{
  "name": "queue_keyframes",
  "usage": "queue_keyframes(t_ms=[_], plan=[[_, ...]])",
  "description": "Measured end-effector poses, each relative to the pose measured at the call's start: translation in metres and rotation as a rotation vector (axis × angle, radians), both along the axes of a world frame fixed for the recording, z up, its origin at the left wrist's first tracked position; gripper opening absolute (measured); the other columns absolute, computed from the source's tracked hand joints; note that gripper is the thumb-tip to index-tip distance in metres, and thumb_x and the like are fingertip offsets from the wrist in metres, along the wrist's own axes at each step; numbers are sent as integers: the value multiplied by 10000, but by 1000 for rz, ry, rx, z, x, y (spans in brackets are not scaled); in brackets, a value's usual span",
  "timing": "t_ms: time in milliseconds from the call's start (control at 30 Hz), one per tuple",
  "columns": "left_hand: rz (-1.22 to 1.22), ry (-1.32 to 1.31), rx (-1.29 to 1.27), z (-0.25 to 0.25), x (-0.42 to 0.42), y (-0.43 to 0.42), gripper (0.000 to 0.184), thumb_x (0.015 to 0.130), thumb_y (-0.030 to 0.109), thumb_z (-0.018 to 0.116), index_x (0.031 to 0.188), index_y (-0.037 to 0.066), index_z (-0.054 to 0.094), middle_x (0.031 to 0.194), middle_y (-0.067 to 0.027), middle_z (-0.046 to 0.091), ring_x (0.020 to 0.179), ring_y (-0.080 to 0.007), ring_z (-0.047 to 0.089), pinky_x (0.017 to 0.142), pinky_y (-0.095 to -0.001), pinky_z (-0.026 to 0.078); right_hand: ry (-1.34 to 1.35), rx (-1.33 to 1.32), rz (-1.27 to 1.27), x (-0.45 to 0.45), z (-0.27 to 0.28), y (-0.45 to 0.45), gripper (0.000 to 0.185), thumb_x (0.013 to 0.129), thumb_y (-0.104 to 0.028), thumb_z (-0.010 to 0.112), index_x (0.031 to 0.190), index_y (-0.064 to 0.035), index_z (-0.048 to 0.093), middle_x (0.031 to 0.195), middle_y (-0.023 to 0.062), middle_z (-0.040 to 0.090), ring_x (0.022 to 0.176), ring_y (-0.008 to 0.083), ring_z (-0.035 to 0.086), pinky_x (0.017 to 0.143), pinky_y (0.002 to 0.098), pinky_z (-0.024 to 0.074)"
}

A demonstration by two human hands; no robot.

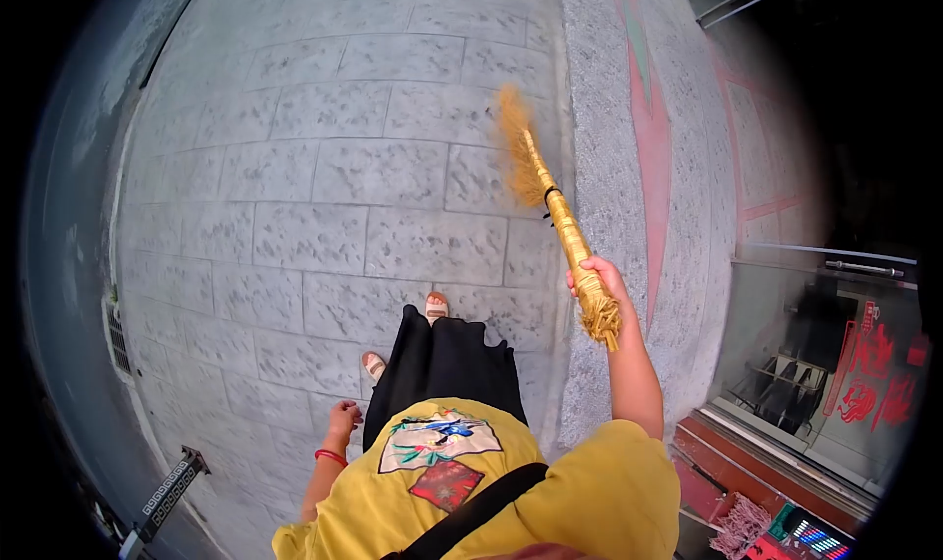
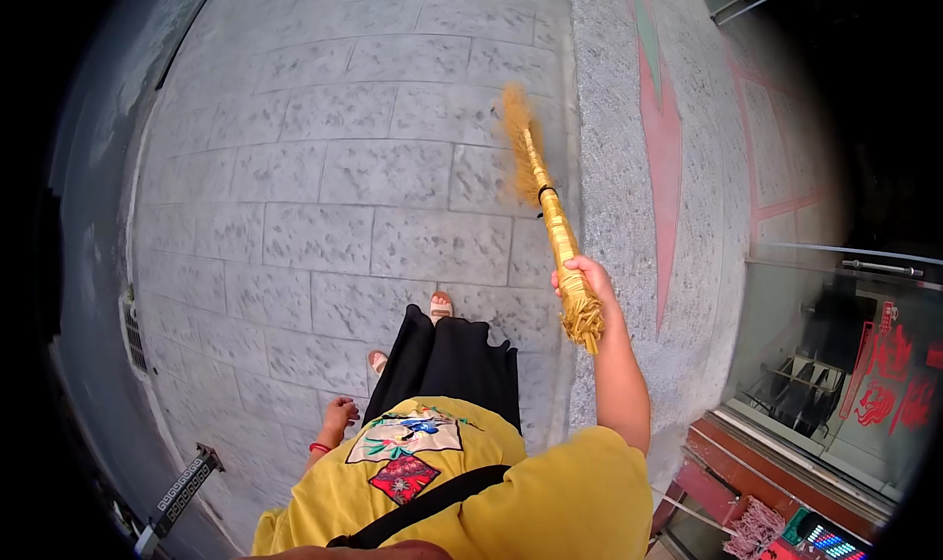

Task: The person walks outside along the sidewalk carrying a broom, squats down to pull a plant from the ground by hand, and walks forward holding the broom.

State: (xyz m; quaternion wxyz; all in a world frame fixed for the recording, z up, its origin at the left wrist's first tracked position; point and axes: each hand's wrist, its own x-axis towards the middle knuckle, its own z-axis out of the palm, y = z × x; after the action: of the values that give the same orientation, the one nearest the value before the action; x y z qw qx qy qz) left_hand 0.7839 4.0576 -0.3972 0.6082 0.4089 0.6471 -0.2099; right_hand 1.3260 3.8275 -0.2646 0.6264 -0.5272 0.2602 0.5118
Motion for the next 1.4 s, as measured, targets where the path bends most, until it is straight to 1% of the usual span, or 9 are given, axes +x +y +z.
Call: queue_keyframes(t_ms=[233, 400, 667, 733, 933, 1033, 1200, 1300, 1400], plan=[[98, 11, 71, 22, 14, -6, 242, 739, 121, 511, 963, 28, 507, 716, -49, 570, 572, -141, 546, 502, -260, 409, -202, -175, 142, 39, -136, 101, 202, 633, -86, 549, 781, 28, 474, 574, 126, 529, 444, 219, 524, 411, 324, 446], [223, -47, 42, 22, 17, -35, 224, 741, 116, 524, 947, 30, 508, 711, -46, 562, 562, -133, 535, 486, -251, 401, -363, -239, 422, -32, -184, 134, 334, 591, -21, 588, 877, -9, 416, 621, 96, 497, 467, 196, 506, 426, 329, 441], [283, -65, -2, -12, -15, -71, 205, 722, 87, 535, 918, 29, 513, 678, -42, 542, 524, -128, 508, 444, -237, 383, -279, -140, 988, -131, -147, 152, 490, 574, -20, 594, 1008, -52, 369, 717, 92, 491, 564, 196, 531, 472, 318, 450], [320, -42, 13, -1, -12, -70, 207, 720, 90, 532, 916, 26, 514, 681, -43, 542, 520, -128, 507, 448, -238, 388, -120, -6, 960, -154, -116, 173, 503, 604, -19, 564, 1070, -36, 376, 730, 106, 518, 461, 210, 532, 425, 316, 458], [435, -79, 95, 18, -16, -72, 203, 732, 96, 524, 921, 24, 516, 711, -42, 553, 550, -124, 517, 490, -235, 405, 247, 386, 841, -171, -103, 185, 392, 663, -82, 507, 1030, -4, 397, 754, 139, 521, 588, 205, 563, 479, 316, 498], [484, -68, 82, 12, -34, -86, 200, 736, 100, 527, 923, 31, 520, 706, -41, 554, 564, -122, 520, 493, -234, 403, 70, 243, 881, -183, -77, 162, 513, 647, -77, 512, 1129, -22, 344, 749, 147, 524, 589, 213, 566, 506, 332, 505], [524, -59, 38, -8, -76, -113, 188, 731, 99, 536, 909, 38, 534, 707, -45, 560, 575, -124, 529, 488, -239, 409, -23, 109, 779, -203, -68, 134, 334, 654, -115, 527, 954, -7, 426, 702, 129, 542, 566, 207, 561, 495, 327, 498], [495, -63, 31, -13, -110, -117, 189, 727, 95, 540, 894, 7, 534, 710, -57, 557, 607, -138, 544, 542, -262, 459, 132, -70, 821, -237, -81, 143, 294, 717, -311, 525, 750, -19, 510, 653, 92, 556, 558, 193, 556, 516, 316, 481], [579, -112, 56, -19, -155, -118, 199, 720, 85, 538, 898, -3, 528, 713, -64, 553, 614, -142, 541, 559, -266, 464, 294, -75, 837, -317, -112, 152, 228, 717, -237, 557, 780, -28, 492, 656, 101, 554, 562, 213, 555, 556, 331, 488]])
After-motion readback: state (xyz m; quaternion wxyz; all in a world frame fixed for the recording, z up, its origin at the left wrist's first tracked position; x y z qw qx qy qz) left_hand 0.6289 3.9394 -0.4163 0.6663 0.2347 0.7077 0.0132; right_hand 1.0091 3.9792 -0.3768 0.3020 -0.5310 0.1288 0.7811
